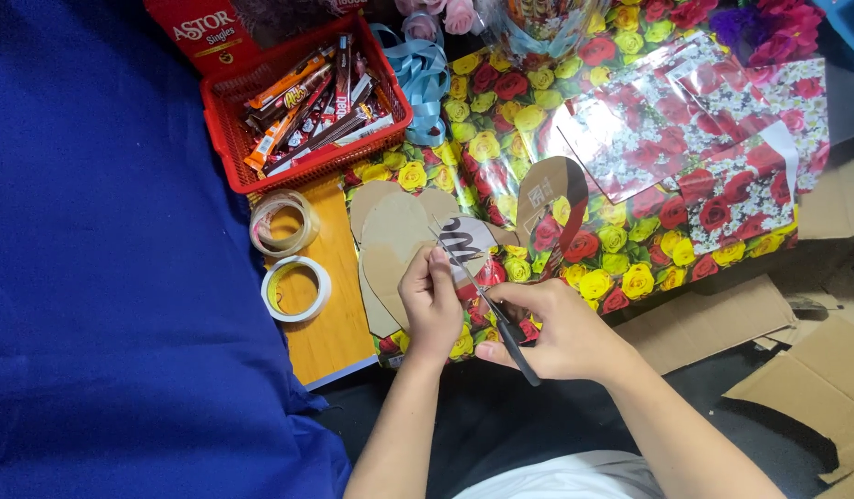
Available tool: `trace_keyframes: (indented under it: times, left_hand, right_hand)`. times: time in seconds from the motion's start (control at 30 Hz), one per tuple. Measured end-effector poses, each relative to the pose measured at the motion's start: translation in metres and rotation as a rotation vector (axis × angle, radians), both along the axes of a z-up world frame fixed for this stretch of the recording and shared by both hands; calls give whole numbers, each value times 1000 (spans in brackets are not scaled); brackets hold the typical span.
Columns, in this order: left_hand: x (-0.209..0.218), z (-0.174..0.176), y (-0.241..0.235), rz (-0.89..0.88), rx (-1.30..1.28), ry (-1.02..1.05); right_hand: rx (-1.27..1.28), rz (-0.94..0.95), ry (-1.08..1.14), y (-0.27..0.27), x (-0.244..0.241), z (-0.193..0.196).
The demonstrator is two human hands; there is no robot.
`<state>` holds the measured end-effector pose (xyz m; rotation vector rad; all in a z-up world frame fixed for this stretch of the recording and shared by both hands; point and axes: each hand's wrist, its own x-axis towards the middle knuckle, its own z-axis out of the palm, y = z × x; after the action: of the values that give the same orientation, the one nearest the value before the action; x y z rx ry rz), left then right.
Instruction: The person uses scissors to cut a heart shape out of a piece of cardboard. They carefully trim the edges of the cardboard heart, rotating it in their hands to follow the outline. The finished heart is then placed on the table next to other crafting materials.
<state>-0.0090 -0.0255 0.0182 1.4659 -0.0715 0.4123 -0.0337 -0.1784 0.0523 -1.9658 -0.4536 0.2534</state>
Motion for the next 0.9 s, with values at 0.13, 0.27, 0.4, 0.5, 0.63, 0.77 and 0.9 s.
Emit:
trace_keyframes:
  times: [0.13,0.27,0.4,0.5,0.63,0.77,0.9]
  left_hand:
    - [0,5,2,10,45,-27]
    - [1,-6,10,-51,79,-55]
    - [-2,11,18,-100,140,-81]
    - [1,11,19,-129,157,-101]
    - [0,17,18,-133,157,-99]
    - [0,12,19,-136,156,-103]
    - [-1,12,17,-99,173,-112]
  right_hand:
    - [38,19,17,2,1,-3]
    - [84,83,56,2,2,0]
    - [74,97,64,3,2,6]
    - [49,91,69,2,3,8]
    - [95,85,55,8,1,5]
    - [121,56,38,10,-3,1]
    - [155,36,27,12,-4,0]
